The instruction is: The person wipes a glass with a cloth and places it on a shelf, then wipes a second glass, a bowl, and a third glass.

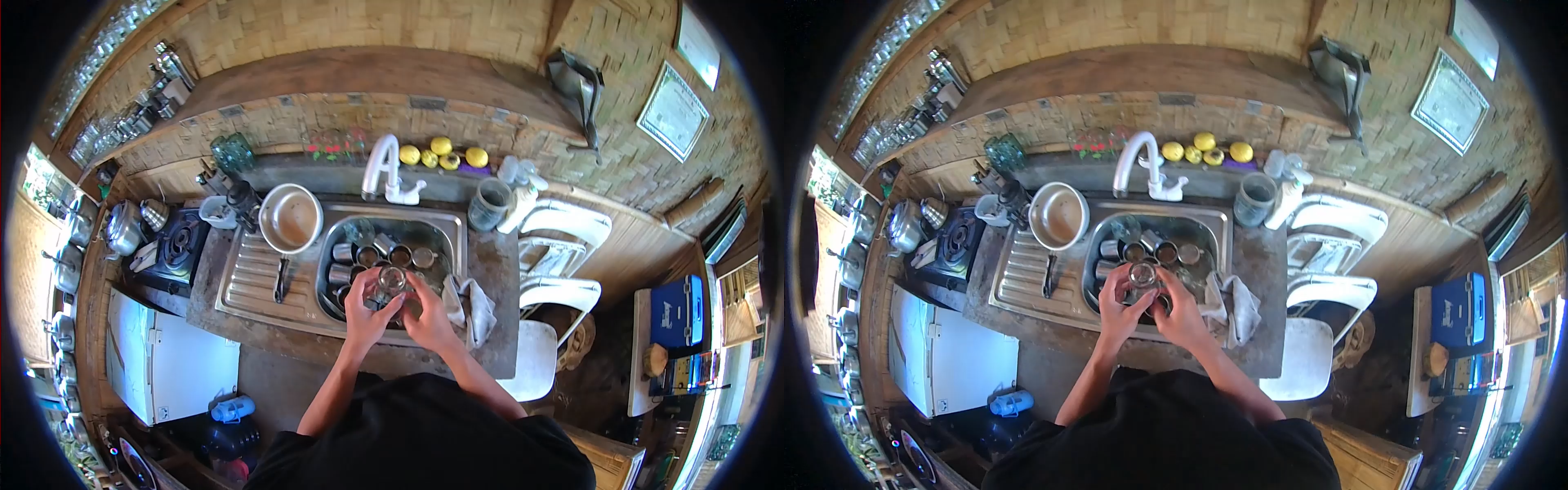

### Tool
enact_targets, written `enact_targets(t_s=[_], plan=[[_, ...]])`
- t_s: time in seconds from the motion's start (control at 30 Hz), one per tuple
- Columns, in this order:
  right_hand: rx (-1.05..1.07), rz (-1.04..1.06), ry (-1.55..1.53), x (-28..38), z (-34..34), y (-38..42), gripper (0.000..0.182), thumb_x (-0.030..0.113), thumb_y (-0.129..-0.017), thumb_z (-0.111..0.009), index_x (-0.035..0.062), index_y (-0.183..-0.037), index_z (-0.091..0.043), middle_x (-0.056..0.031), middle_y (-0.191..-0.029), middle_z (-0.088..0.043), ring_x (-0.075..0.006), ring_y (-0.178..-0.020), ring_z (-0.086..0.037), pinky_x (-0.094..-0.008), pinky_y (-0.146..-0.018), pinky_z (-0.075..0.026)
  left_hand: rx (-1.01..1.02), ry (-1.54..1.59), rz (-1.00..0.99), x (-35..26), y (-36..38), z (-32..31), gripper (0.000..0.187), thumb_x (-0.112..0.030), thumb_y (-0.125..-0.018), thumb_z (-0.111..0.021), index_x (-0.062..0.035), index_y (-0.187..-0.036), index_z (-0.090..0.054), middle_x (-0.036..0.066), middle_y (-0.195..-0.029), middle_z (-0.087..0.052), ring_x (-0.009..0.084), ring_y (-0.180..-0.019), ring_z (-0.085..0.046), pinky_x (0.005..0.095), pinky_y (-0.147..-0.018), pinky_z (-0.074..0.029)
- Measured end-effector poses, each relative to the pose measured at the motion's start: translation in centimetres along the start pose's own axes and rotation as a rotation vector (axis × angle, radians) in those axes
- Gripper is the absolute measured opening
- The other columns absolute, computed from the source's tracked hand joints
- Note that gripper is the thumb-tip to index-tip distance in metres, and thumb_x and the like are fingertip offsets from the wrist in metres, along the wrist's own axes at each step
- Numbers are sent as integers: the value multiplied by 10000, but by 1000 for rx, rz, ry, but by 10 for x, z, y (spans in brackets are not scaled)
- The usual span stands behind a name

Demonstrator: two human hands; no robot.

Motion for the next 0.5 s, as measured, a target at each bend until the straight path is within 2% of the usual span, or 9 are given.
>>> enact_targets(t_s=[0.1, 0.17, 0.23, 0.27, 0.37, 0.5], plan=[[0, 172, 231, 48, -22, -29, 659, -75, -811, -661, -30, -1438, -463, -201, -1333, -601, -273, -1228, -617, -378, -1022, -492, 54, 88, 43, -17, -22, 25, 645, -107, -786, -860, 0, -1313, -506, 126, -1218, -656, 206, -1122, -653, 358, -995, -509], [-82, 198, 193, 54, -32, -47, 670, -92, -770, -683, -39, -1409, -488, -206, -1336, -599, -312, -1247, -607, -393, -1050, -477, 115, 151, 28, -44, -43, 37, 636, -101, -796, -853, -5, -1316, -499, 129, -1232, -652, 207, -1133, -650, 363, -1007, -501], [-177, 262, 135, 72, -42, -69, 688, -85, -743, -709, -25, -1396, -501, -214, -1334, -601, -375, -1257, -601, -414, -1060, -473, 189, 174, -80, -72, -71, 55, 598, -91, -814, -835, -11, -1322, -531, 109, -1274, -629, 199, -1179, -621, 364, -1025, -483], [-193, 230, 51, 81, -49, -81, 656, -91, -749, -702, -26, -1376, -522, -207, -1324, -611, -340, -1257, -608, -400, -1063, -471, 212, 170, -136, -87, -84, 63, 589, -92, -817, -832, -12, -1322, -541, 102, -1287, -621, 195, -1194, -611, 363, -1027, -480], [-265, 322, 48, 116, -66, -112, 639, -96, -757, -688, -25, -1371, -529, -201, -1313, -618, -317, -1249, -614, -390, -1064, -470, 281, 148, -246, -116, -119, 88, 603, -99, -829, -815, -42, -1363, -540, 89, -1329, -598, 187, -1259, -563, 374, -1048, -448], [-342, 422, 93, 147, -84, -146, 642, -103, -756, -691, -15, -1372, -534, -193, -1302, -629, -319, -1233, -621, -392, -1044, -483, 323, 93, -348, -143, -157, 115, 575, -133, -832, -819, -52, -1342, -566, 82, -1338, -594, 200, -1241, -576, 381, -1039, -449]])
Point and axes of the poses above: each hand's wrist, its own y-axis away from the middle knuckle, its own z-axis out of the back of the hand, x = y × z, the point moved 6 cm from there along -y, towards the middle knuckle
